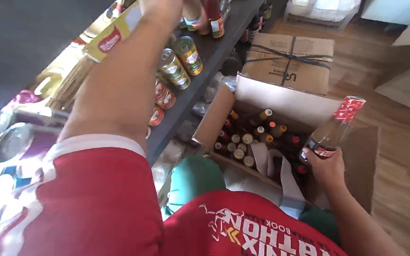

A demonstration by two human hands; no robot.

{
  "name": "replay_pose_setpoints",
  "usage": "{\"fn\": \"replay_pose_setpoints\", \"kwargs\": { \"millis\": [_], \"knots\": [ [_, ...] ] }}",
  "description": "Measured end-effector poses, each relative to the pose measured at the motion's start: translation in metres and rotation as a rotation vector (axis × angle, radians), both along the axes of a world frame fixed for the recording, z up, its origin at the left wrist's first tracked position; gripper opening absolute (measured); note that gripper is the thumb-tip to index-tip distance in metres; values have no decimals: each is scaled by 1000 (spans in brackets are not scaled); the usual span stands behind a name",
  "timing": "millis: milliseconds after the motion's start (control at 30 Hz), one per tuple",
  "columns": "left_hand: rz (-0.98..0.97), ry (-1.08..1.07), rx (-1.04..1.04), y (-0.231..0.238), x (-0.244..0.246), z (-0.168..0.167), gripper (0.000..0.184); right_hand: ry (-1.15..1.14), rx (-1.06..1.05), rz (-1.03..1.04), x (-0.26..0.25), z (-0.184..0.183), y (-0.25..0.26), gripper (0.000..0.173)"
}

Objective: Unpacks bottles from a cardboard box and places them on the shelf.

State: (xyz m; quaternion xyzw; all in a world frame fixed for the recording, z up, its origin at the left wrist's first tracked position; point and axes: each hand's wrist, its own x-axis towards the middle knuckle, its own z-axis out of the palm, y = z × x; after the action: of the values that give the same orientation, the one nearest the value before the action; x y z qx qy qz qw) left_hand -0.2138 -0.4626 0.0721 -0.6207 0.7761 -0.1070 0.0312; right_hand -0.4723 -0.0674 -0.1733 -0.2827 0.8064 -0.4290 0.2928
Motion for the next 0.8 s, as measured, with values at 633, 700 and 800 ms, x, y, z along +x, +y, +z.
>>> {"fn": "replay_pose_setpoints", "kwargs": {
  "millis": [633,700,800],
  "knots": [
    [-93,847,139,318,145,10,38,-34,-277,151,12,-1,12,78],
    [-17,771,91,339,167,14,38,-30,-282,172,13,-3,12,76],
    [92,702,37,369,193,23,38,-22,-272,193,15,-6,13,71]
  ]
}}
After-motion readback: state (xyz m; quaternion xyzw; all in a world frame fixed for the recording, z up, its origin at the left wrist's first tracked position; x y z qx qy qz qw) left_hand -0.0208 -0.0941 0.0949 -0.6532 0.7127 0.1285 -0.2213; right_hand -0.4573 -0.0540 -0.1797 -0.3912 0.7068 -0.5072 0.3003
